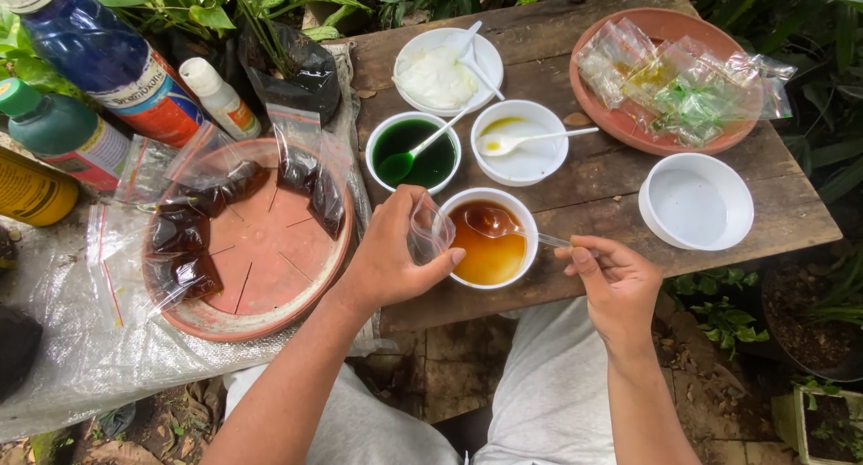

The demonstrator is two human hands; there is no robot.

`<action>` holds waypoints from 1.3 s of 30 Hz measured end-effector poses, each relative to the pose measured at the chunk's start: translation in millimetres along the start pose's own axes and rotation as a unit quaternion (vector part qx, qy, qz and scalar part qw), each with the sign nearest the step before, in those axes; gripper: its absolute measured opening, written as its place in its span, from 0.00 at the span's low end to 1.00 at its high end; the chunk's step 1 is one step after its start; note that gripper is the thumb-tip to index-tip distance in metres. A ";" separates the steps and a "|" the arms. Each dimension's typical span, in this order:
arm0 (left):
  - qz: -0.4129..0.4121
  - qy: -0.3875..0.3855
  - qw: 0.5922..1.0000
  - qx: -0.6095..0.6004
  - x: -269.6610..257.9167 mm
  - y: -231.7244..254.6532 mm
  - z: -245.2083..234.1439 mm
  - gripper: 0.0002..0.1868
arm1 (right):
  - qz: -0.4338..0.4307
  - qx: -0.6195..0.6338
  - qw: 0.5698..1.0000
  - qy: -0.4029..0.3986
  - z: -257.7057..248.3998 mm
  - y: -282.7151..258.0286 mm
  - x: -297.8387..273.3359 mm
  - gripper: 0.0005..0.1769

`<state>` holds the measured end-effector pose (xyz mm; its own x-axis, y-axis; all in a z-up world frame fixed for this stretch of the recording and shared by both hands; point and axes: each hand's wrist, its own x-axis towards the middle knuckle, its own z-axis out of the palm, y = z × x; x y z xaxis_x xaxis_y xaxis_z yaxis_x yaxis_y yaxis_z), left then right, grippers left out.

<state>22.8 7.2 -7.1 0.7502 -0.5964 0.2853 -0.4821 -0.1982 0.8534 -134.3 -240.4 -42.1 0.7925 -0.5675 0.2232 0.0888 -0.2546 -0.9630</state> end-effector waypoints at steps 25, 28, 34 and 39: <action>0.006 -0.027 0.997 0.071 -1.1 9.1 4.6 0.31 | -0.067 0.082 0.994 -0.013 -1.9 -23.2 -1.3 0.08; -0.001 -0.032 0.997 0.074 -2.6 7.7 6.0 0.32 | -0.069 0.074 0.995 -0.027 2.8 -34.3 -3.2 0.08; -0.018 -0.059 0.992 0.114 -3.6 9.1 8.1 0.26 | -0.061 -0.015 0.997 -0.055 13.7 -53.1 -2.4 0.06; 0.015 -0.039 0.995 0.091 -5.3 8.5 11.4 0.31 | -0.139 0.043 0.982 -0.119 27.3 -63.8 7.3 0.05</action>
<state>9.6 -0.3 -6.4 0.7002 -0.6619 0.2678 -0.5830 -0.3134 0.7496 -117.7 -206.9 16.8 0.8476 -0.2838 0.4483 0.3648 -0.3019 -0.8808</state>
